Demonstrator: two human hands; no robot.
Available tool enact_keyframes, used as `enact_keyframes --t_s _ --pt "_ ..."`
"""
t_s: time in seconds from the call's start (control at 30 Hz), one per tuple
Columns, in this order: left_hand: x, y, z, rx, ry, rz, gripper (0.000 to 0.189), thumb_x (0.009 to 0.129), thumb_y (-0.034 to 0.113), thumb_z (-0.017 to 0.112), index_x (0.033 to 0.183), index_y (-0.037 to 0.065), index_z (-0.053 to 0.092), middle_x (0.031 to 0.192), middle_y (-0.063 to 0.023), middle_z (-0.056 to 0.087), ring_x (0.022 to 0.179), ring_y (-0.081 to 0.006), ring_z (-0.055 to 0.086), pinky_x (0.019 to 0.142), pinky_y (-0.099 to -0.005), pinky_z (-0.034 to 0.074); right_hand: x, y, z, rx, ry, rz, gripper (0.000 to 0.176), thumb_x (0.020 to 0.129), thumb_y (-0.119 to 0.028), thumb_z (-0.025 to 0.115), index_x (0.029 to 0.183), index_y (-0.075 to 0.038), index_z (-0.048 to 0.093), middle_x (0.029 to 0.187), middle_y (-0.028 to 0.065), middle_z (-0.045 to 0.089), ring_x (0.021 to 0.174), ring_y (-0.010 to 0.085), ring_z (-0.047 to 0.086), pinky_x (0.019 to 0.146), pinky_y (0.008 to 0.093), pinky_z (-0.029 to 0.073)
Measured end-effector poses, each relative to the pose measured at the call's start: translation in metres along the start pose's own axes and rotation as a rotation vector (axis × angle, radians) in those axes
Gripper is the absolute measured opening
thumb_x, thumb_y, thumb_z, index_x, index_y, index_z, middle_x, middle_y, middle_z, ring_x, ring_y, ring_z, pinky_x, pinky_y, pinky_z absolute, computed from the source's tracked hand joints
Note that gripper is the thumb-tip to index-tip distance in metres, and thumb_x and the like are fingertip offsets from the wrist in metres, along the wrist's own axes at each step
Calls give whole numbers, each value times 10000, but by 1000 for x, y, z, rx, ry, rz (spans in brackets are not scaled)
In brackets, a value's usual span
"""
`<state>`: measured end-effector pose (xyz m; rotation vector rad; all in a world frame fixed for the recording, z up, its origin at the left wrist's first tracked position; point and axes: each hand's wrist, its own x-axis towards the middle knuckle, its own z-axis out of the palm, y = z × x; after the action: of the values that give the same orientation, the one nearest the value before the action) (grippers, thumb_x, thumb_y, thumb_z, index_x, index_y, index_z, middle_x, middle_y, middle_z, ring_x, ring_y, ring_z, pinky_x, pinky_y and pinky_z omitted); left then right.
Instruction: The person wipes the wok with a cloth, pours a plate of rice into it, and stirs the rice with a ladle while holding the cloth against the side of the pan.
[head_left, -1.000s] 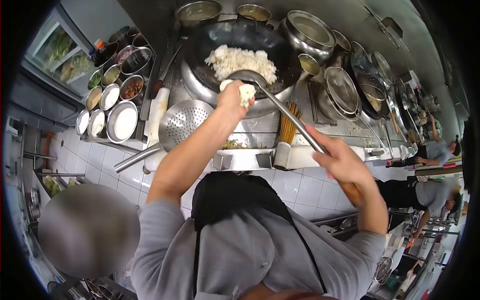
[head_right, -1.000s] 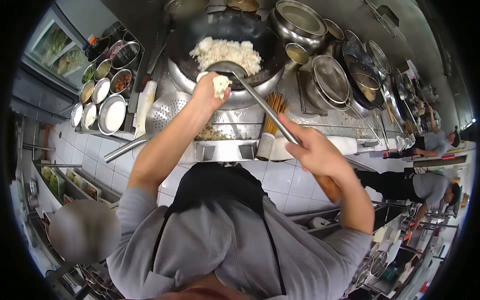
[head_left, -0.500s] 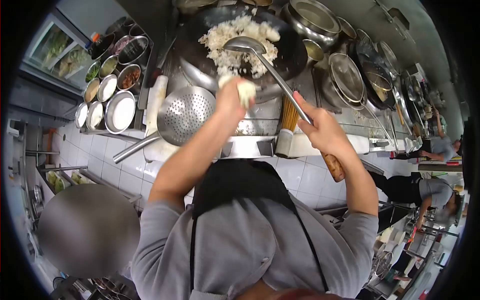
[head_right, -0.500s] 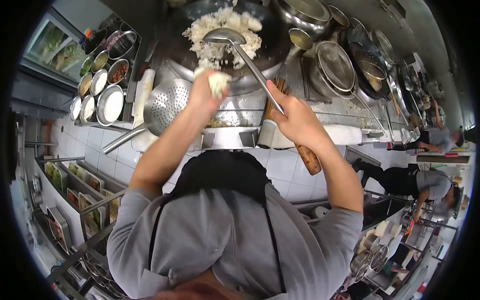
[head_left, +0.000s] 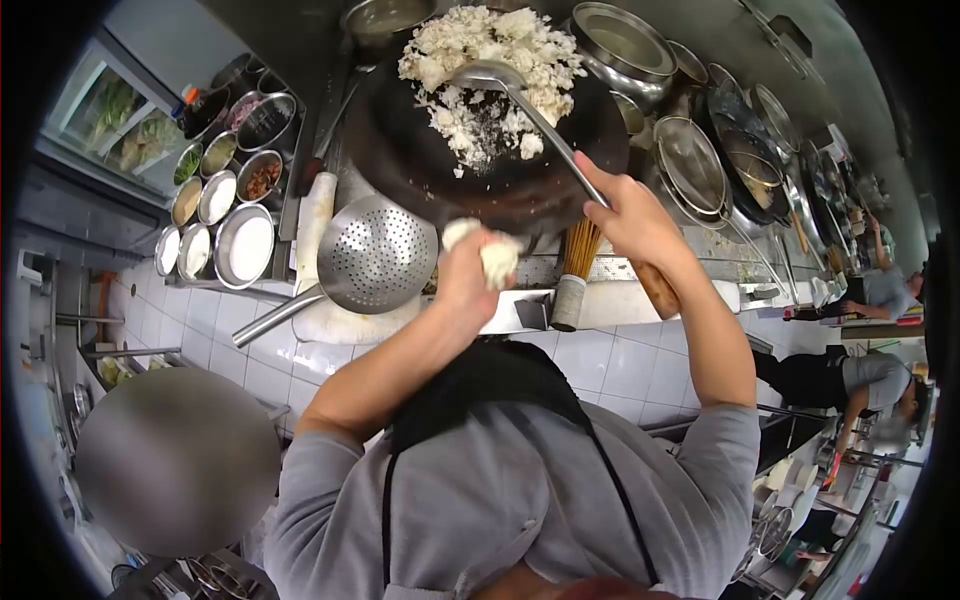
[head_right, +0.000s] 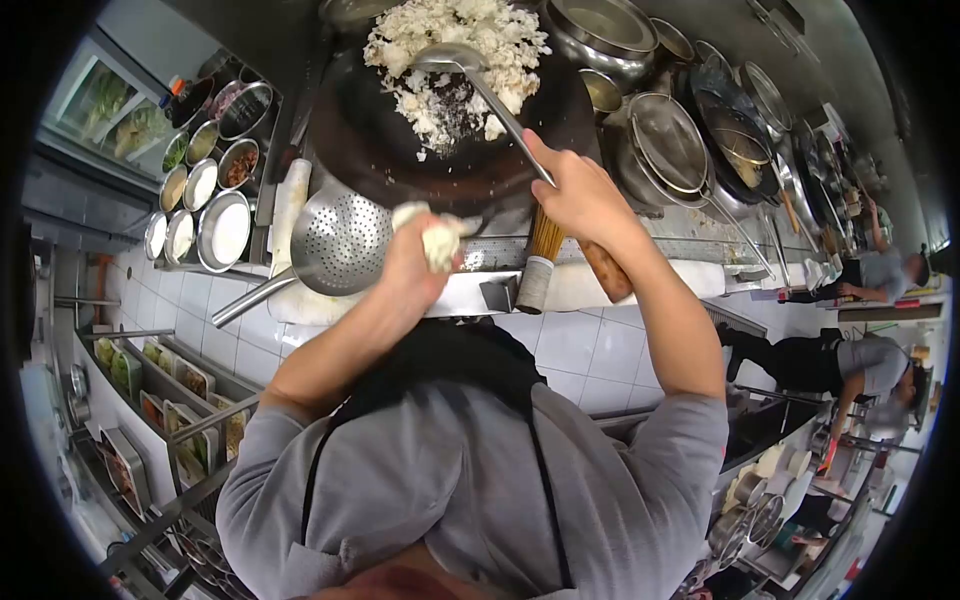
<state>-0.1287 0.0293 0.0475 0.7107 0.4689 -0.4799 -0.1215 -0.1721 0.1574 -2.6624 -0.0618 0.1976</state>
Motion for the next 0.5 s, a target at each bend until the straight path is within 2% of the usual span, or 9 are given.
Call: enact_keyframes --t_s 0.03,0.1,0.13,0.23,0.27,0.43,0.5 --pt "15 8 8 -65 -16 53 106 836 145 515 933 113 539 816 -74 624 589 -220 583 460 -311 476 -11 0 4 48 -36 33 641 866 -96 567 1467 -200 370 662 108 545 458 165 497 514 346 463" --pt "58 32 19 -102 52 7 103 833 131 546 897 55 571 731 -109 622 526 -226 593 386 -330 453 -33 -3 5 132 -86 88 646 864 -77 569 1466 -210 376 659 73 543 454 130 473 478 318 448" --pt "73 34 18 -90 54 14 96 830 136 554 873 52 574 721 -108 622 524 -224 592 383 -324 452 -44 -10 2 256 -139 160 650 861 -50 565 1466 -206 382 669 19 531 453 88 450 436 278 424" --pt "125 30 3 -46 18 31 101 812 139 584 814 38 578 688 -112 617 524 -220 594 369 -312 447 -61 -3 0 397 -170 199 632 867 -48 557 1466 -136 377 682 -16 507 450 67 441 417 251 407" --pt "132 29 1 -37 32 37 104 810 138 587 813 35 580 682 -115 616 517 -221 594 367 -316 449 -58 -1 2 413 -119 196 633 861 -48 563 1463 -101 374 653 -8 493 436 66 433 409 248 399" --pt "135 30 -1 33 47 25 116 797 141 600 812 27 582 678 -129 619 488 -228 591 361 -326 455 38 37 34 243 149 118 641 856 -104 570 1454 -35 351 619 41 513 429 110 470 414 298 418" --pt "133 32 0 53 54 14 125 794 145 604 816 24 581 679 -131 621 480 -230 590 359 -324 457 89 39 49 284 179 154 629 857 -123 566 1440 -10 358 625 68 534 437 132 499 423 318 429"
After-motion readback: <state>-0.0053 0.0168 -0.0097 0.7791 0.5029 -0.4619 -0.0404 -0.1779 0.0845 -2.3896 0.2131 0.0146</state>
